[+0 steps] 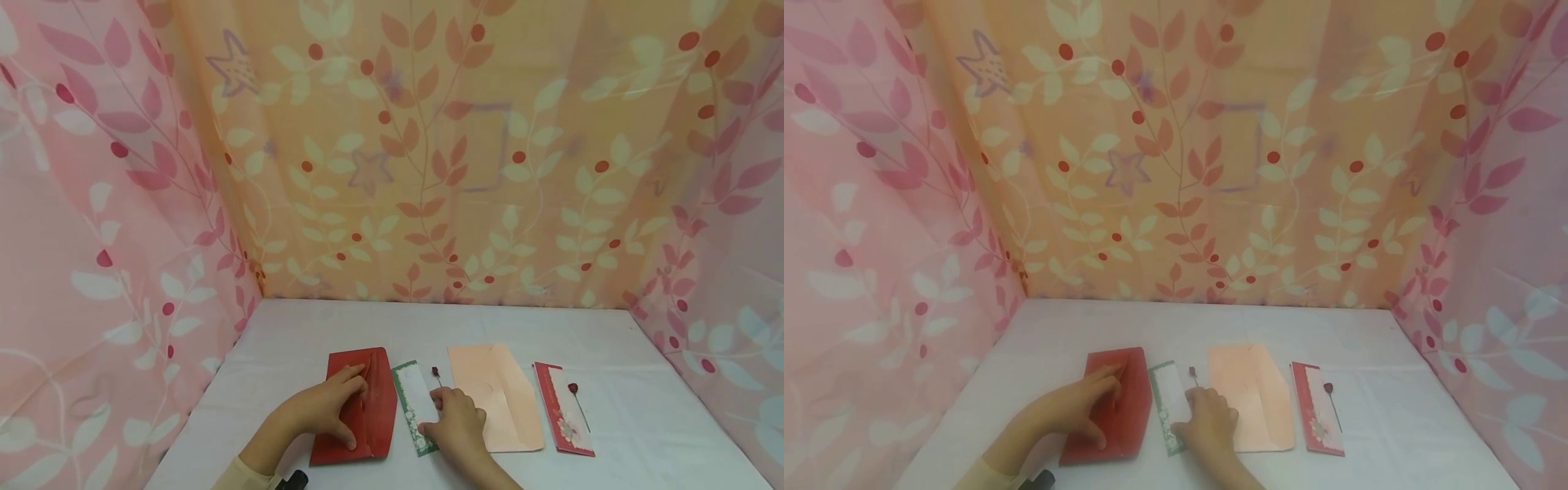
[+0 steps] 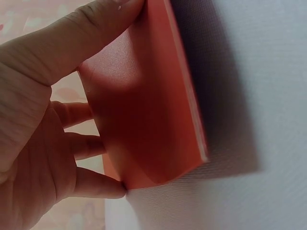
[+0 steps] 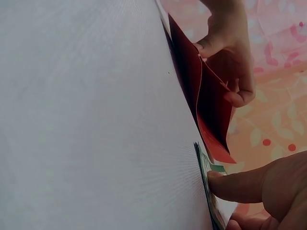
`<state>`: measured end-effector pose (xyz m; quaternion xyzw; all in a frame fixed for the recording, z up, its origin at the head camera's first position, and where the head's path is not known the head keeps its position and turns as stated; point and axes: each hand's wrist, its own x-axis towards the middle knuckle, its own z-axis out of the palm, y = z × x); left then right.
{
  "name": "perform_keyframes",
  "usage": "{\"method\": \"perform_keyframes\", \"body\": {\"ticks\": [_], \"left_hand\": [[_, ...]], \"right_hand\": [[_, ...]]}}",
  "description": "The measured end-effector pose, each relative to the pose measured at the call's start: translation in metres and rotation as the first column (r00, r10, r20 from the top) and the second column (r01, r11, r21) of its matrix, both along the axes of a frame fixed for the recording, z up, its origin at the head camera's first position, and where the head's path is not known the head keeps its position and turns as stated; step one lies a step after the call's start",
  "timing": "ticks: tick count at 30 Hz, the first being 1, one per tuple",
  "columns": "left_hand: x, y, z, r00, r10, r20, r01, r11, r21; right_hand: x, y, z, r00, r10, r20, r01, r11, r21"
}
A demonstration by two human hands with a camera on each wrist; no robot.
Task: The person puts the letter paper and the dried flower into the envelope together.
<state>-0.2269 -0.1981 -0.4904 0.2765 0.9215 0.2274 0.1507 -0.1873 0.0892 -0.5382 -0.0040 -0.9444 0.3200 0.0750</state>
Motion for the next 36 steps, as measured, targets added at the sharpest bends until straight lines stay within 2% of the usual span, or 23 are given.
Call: {"method": "perform_keyframes", "body": {"ticks": [6, 10, 14, 20, 23, 29, 33, 36], "left_hand": [[0.001, 0.000, 0.000, 1.000, -0.001, -0.007, 0.001, 1.000, -0.003], [0.003, 0.001, 0.002, 1.000, 0.000, 0.002, 0.000, 1.000, 0.005], [0.004, 0.001, 0.001, 1.000, 0.003, 0.007, -0.003, 1.000, 0.007], [0.002, 0.002, -0.002, 1.000, 0.009, 0.005, -0.009, 1.000, 0.000], [0.002, 0.002, -0.002, 1.000, 0.011, 0.006, -0.011, 1.000, 0.002], [0.003, 0.002, -0.002, 1.000, 0.015, 0.013, -0.015, 1.000, -0.002], [0.003, 0.002, -0.002, 1.000, 0.010, 0.003, -0.010, 1.000, -0.003], [0.002, 0.001, -0.003, 1.000, 0.006, -0.014, -0.006, 1.000, -0.008]], "right_hand": [[0.000, -0.001, -0.004, 1.000, 0.008, -0.022, -0.009, 0.999, -0.036], [0.001, -0.001, -0.002, 1.000, 0.016, -0.019, -0.017, 1.000, -0.005], [0.002, 0.000, 0.005, 0.999, 0.027, 0.038, -0.028, 0.999, 0.025], [0.002, 0.007, 0.016, 0.990, 0.094, 0.105, -0.087, 0.994, -0.073], [-0.001, 0.010, 0.018, 0.982, 0.148, 0.113, -0.132, 0.982, -0.138], [-0.006, 0.016, 0.015, 0.950, 0.276, 0.145, -0.229, 0.934, -0.276], [-0.007, 0.020, 0.013, 0.930, 0.321, 0.178, -0.246, 0.905, -0.347], [-0.008, 0.023, 0.014, 0.923, 0.339, 0.179, -0.253, 0.890, -0.379]]}}
